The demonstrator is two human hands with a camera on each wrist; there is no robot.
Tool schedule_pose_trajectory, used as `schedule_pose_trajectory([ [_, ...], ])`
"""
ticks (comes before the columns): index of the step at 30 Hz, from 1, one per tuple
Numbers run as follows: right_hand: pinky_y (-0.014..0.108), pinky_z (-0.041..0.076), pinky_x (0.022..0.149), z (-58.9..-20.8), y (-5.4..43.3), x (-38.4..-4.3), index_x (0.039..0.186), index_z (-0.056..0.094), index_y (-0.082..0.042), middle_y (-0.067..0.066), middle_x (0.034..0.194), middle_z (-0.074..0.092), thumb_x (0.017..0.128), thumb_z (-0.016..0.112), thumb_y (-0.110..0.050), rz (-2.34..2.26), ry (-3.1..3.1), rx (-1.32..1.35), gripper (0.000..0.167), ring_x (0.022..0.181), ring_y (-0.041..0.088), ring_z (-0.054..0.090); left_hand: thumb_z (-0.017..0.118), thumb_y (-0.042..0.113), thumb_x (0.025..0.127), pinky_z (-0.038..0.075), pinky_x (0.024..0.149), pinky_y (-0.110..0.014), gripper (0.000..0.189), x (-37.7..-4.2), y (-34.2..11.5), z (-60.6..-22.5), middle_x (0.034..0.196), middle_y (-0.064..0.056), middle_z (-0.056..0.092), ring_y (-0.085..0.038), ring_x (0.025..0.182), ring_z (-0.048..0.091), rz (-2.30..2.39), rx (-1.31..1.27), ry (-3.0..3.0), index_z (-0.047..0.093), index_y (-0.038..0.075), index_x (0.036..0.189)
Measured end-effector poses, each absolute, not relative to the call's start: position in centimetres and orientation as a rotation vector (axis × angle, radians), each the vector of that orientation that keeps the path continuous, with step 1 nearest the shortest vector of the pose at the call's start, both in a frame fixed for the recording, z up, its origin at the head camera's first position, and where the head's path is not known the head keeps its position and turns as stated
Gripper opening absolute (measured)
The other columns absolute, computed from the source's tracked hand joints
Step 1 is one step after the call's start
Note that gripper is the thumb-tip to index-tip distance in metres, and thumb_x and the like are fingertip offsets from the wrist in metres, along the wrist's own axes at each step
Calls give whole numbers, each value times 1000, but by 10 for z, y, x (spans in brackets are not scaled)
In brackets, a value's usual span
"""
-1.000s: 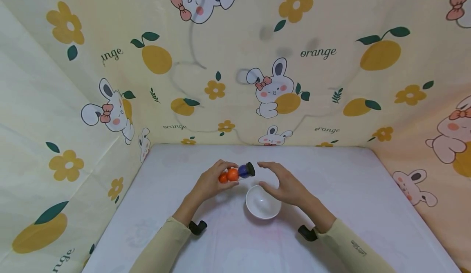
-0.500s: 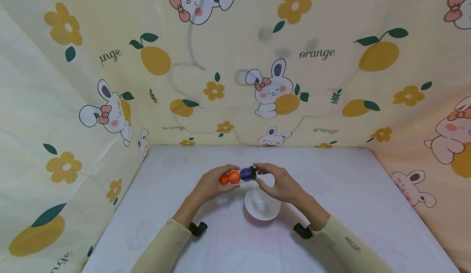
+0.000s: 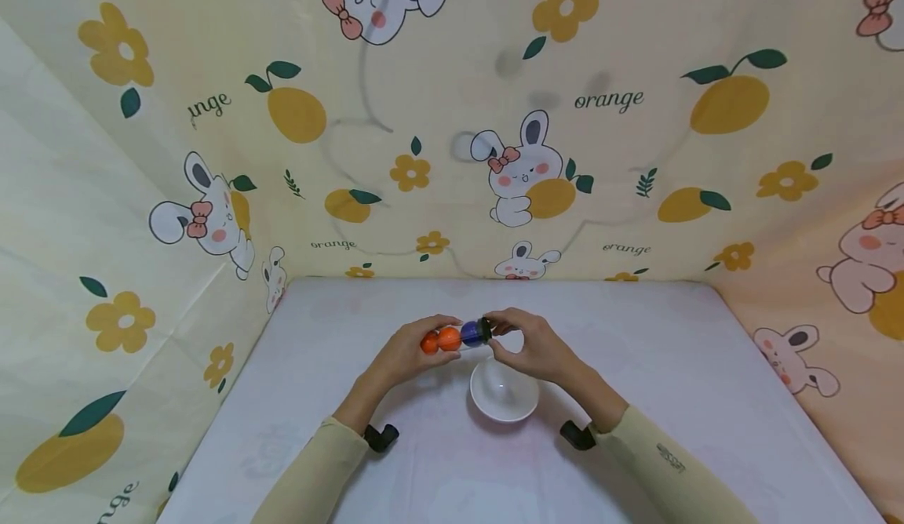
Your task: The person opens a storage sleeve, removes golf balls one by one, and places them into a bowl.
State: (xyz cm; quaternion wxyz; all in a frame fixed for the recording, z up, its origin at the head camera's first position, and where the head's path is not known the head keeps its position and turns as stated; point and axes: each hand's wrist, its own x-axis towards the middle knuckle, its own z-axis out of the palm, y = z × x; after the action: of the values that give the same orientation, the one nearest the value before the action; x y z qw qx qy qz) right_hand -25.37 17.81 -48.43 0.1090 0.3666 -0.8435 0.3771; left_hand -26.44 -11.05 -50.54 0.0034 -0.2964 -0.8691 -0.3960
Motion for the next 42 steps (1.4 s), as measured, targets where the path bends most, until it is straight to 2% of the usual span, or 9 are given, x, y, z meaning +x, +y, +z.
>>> schedule_pose_trajectory([
  [2, 39, 65, 89, -483, 178, -255, 135, 69, -3, 5, 117, 76, 90, 82, -7, 1100, -2488, 1078, 46, 99, 17, 74, 87, 34, 94, 53, 112, -45, 55, -265, -110, -506, 146, 0, 67, -22, 127, 65, -1267, -942, -2722, 66, 25, 144],
  [7, 33, 64, 87, -481, 178, -258, 131, 69, -1, 7, 116, 76, 88, 82, -7, 1100, -2485, 1094, 45, 96, 20, 74, 87, 32, 94, 53, 113, -44, 56, -266, -108, -505, 146, -1, 67, -23, 128, 65, -1305, -954, -2716, 65, 23, 145],
  [13, 34, 64, 87, -481, 177, -258, 129, 68, 0, 8, 115, 76, 86, 82, -4, 1105, -2488, 1084, 46, 95, 24, 75, 86, 33, 94, 53, 113, -46, 56, -265, -105, -505, 146, -3, 67, -25, 129, 65, -1288, -940, -2719, 65, 22, 145],
  [18, 36, 64, 86, -481, 172, -257, 127, 67, 2, 8, 113, 75, 84, 79, -3, 1081, -2529, 1033, 45, 94, 30, 75, 87, 29, 93, 55, 110, -45, 56, -264, -103, -506, 142, -7, 69, -26, 124, 67, -1263, -954, -2692, 67, 15, 143],
  [23, 43, 65, 85, -479, 167, -253, 126, 67, 2, 9, 110, 75, 83, 77, -1, 1018, -2577, 969, 45, 92, 21, 74, 88, 24, 93, 57, 107, -44, 56, -264, -102, -507, 137, -10, 71, -25, 119, 69, -1243, -968, -2672, 68, 12, 143],
  [29, 44, 65, 87, -477, 165, -252, 129, 66, 2, 12, 112, 77, 85, 74, -4, 985, -2623, 930, 46, 96, 27, 76, 87, 25, 93, 59, 102, -43, 55, -265, -102, -509, 132, -11, 73, -23, 113, 69, -1208, -992, -2640, 68, 11, 143],
  [36, 43, 62, 97, -479, 179, -264, 131, 60, -3, 9, 117, 69, 91, 77, 0, 1359, -2630, 1050, 44, 106, 24, 70, 89, 25, 92, 57, 106, -42, 55, -266, -105, -507, 133, -6, 72, -22, 116, 68, -1225, -974, -2679, 69, 16, 142],
  [42, 37, 59, 96, -483, 185, -274, 132, 57, -5, 12, 116, 61, 93, 83, -5, 1698, -2603, 1050, 46, 106, 30, 61, 89, 25, 92, 57, 107, -42, 55, -266, -106, -505, 135, -6, 71, -23, 118, 68, -1255, -995, -2659, 69, 16, 141],
])
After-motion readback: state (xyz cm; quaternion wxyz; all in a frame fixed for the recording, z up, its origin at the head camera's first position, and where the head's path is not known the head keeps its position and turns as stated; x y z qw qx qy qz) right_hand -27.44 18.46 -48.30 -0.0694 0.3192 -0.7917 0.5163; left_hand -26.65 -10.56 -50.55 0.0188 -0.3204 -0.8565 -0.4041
